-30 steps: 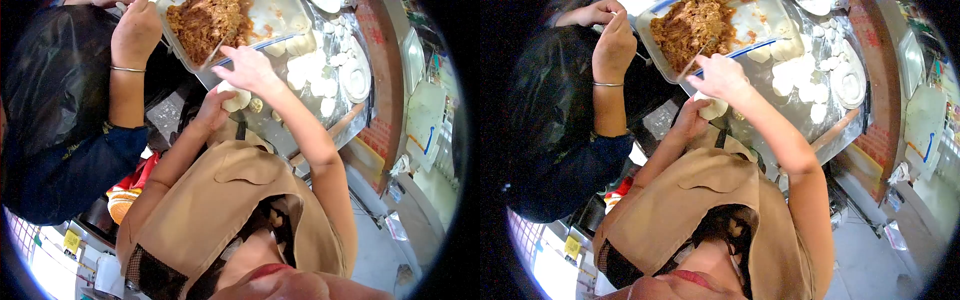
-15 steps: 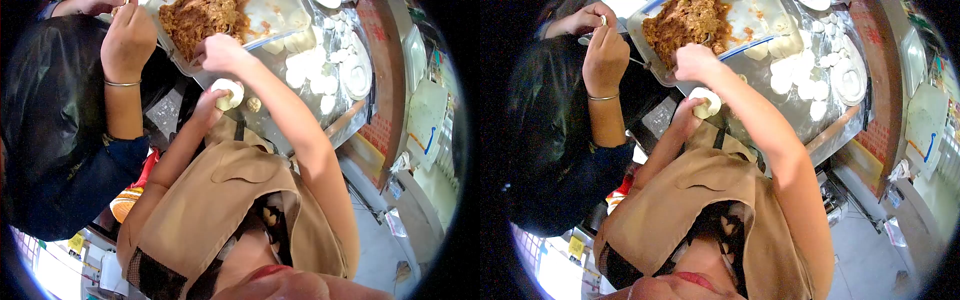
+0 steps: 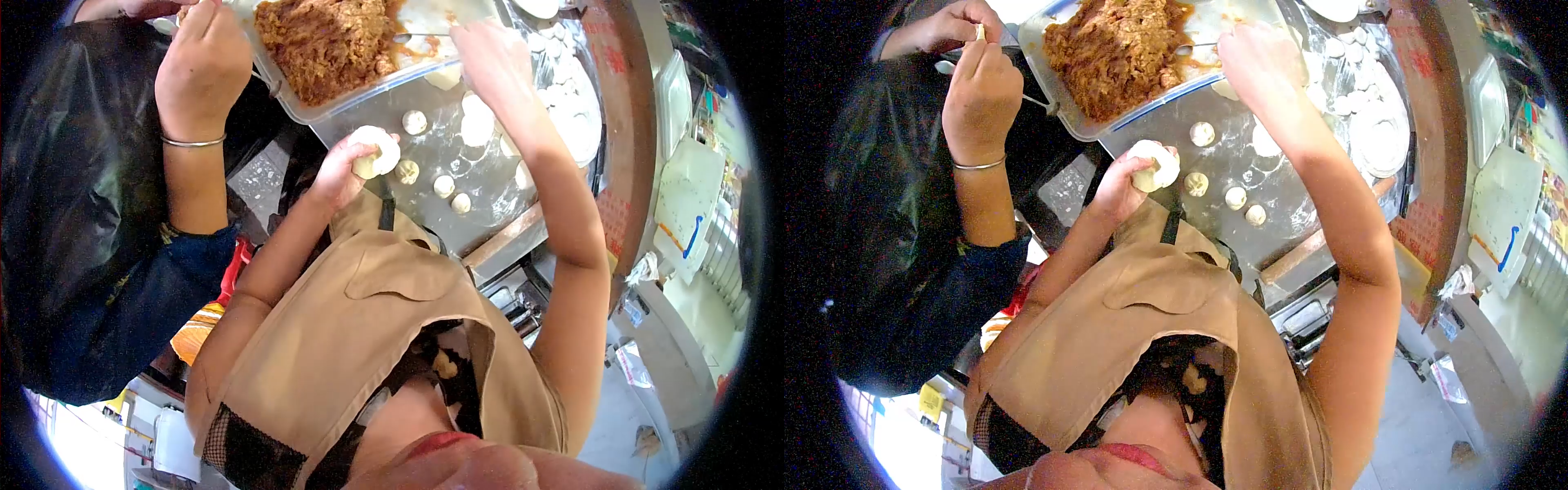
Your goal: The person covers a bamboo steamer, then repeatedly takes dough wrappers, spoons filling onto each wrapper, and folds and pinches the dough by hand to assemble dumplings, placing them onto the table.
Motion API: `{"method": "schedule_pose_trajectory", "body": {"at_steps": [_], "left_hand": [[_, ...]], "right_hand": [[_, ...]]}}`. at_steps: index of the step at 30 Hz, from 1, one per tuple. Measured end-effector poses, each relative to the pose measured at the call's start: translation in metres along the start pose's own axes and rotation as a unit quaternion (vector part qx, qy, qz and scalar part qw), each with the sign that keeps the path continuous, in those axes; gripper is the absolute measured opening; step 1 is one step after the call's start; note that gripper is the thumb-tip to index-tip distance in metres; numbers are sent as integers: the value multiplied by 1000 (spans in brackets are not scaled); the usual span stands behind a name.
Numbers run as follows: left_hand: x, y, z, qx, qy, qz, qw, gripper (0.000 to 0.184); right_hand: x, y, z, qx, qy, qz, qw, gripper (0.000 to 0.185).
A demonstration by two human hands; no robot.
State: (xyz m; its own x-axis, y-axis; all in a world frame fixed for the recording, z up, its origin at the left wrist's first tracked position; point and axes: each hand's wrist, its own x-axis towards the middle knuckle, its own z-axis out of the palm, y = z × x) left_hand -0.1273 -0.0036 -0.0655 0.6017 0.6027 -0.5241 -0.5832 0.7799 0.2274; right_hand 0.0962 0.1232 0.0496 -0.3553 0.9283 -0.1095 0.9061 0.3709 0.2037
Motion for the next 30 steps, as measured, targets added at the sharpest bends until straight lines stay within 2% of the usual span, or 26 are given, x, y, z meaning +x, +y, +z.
{"method": "schedule_pose_trajectory", "body": {"at_steps": [4,6,10,12,19,21,22,24,25,27,29,30], "left_hand": [[1,-2,-3,-18,18,2,1000,31],[2,0,-2,-18,27,0,999,31],[4,2,-3,-24,31,7,999,32],[4,2,-4,-30,33,4,999,32],[0,10,4,0,38,10,999,36],[-3,13,3,7,40,11,999,37],[-4,15,2,-1,41,12,999,39],[-8,16,1,-3,40,15,999,41],[-9,18,1,-20,31,29,999,41],[-10,22,5,-32,17,45,998,42],[-10,27,22,-123,36,104,986,43],[-4,30,27,-111,14,129,985,45]], "right_hand": [[-10,-1,29,22,63,-41,997,25],[-15,-6,45,87,139,-79,983,26],[-19,-10,47,122,131,-90,980,25],[-17,-9,41,95,57,-75,991,21],[-9,-2,37,139,5,-94,986,22],[-4,8,39,230,-5,-124,965,28],[-1,12,36,232,-3,-124,965,28],[3,20,26,423,-166,-41,890,31],[-2,24,25,424,-161,-41,891,31],[-19,32,20,555,-221,52,801,31],[-47,31,6,574,-170,51,799,29],[-63,28,-1,591,-127,49,795,28]]}}
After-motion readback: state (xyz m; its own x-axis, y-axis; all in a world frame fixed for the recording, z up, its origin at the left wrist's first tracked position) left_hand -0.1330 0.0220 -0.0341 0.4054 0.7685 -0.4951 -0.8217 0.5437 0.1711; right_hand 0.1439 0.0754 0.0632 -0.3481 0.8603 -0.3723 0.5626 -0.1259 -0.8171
